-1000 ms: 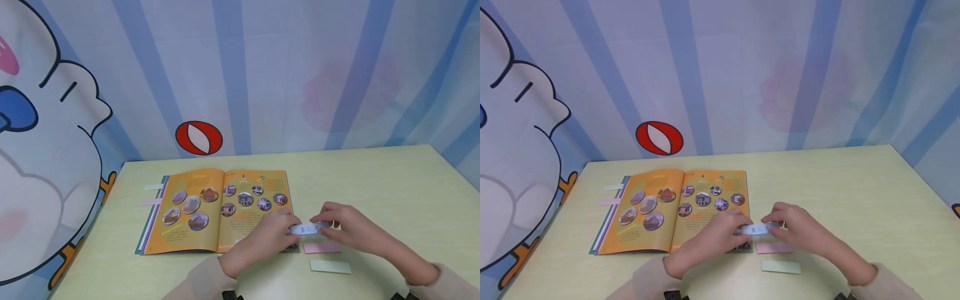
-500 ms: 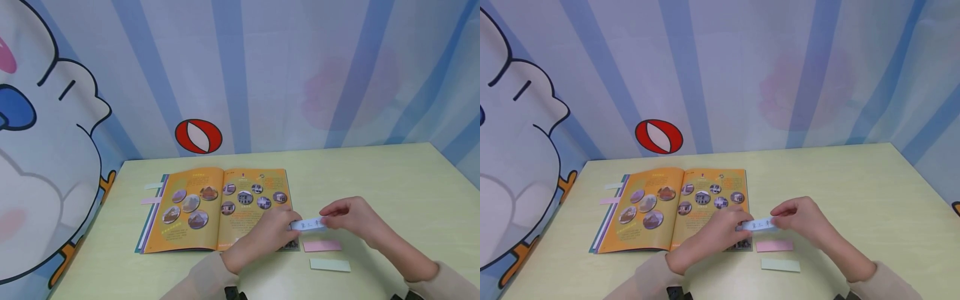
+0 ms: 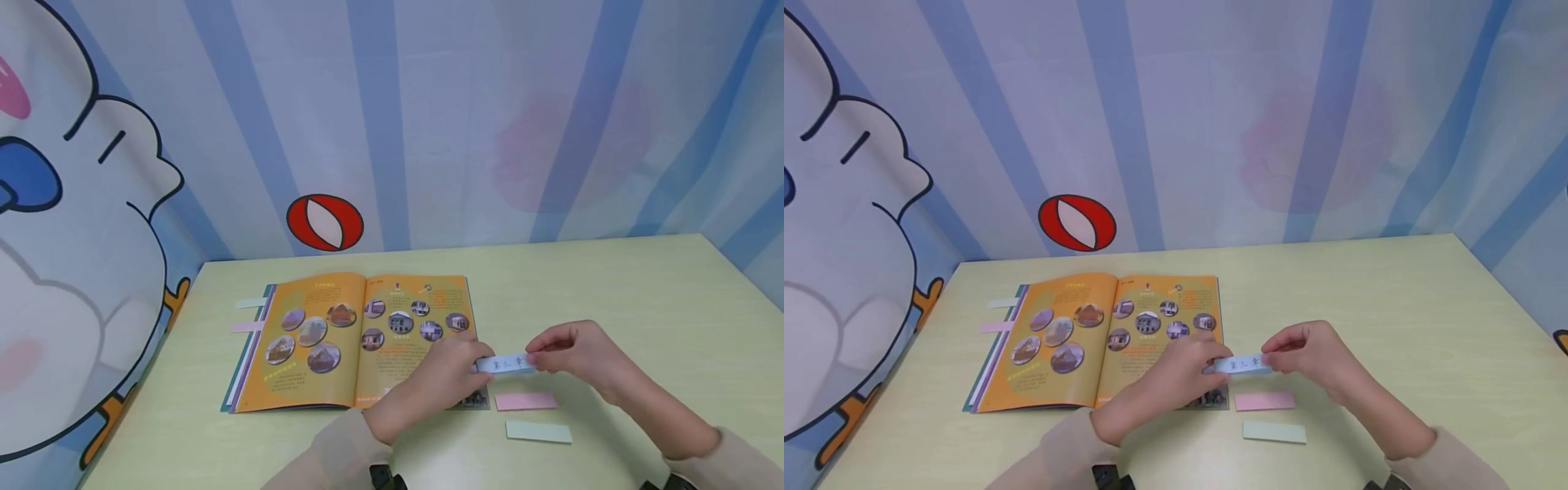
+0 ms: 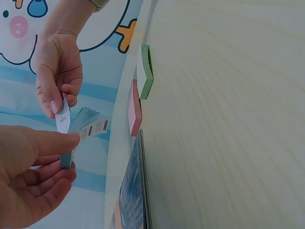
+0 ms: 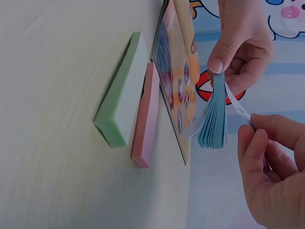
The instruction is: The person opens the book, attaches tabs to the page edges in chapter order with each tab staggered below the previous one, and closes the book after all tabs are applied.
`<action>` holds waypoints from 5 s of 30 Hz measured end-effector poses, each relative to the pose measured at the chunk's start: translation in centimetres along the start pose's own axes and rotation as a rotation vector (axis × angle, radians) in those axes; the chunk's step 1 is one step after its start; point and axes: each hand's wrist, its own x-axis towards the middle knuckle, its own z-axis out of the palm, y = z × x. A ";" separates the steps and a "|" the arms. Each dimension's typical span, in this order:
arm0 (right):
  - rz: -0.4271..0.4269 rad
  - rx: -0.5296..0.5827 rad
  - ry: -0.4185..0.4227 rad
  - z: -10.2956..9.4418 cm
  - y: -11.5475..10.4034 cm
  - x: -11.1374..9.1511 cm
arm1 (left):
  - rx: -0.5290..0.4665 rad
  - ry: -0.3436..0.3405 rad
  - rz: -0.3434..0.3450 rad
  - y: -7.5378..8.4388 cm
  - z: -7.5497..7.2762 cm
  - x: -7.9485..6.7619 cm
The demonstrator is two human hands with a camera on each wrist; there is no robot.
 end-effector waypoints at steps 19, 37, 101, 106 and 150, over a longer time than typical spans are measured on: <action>-0.201 -0.112 -0.047 -0.1 -0.7 -1.2 | -0.005 0.023 0.038 -0.3 0.2 0.0; -0.330 -0.181 -0.094 -0.3 -0.9 -1.8 | 0.020 0.022 0.060 -0.1 0.2 0.1; -0.132 0.153 -0.007 -1.3 1.1 4.0 | 0.038 -0.143 0.013 -0.1 2.9 1.4; -0.052 0.263 -0.019 -0.7 1.7 4.8 | 0.055 -0.135 0.073 -1.5 0.7 0.5; 0.140 0.235 -0.021 0.8 3.6 6.0 | 0.315 -0.471 -0.126 -1.7 0.7 -0.7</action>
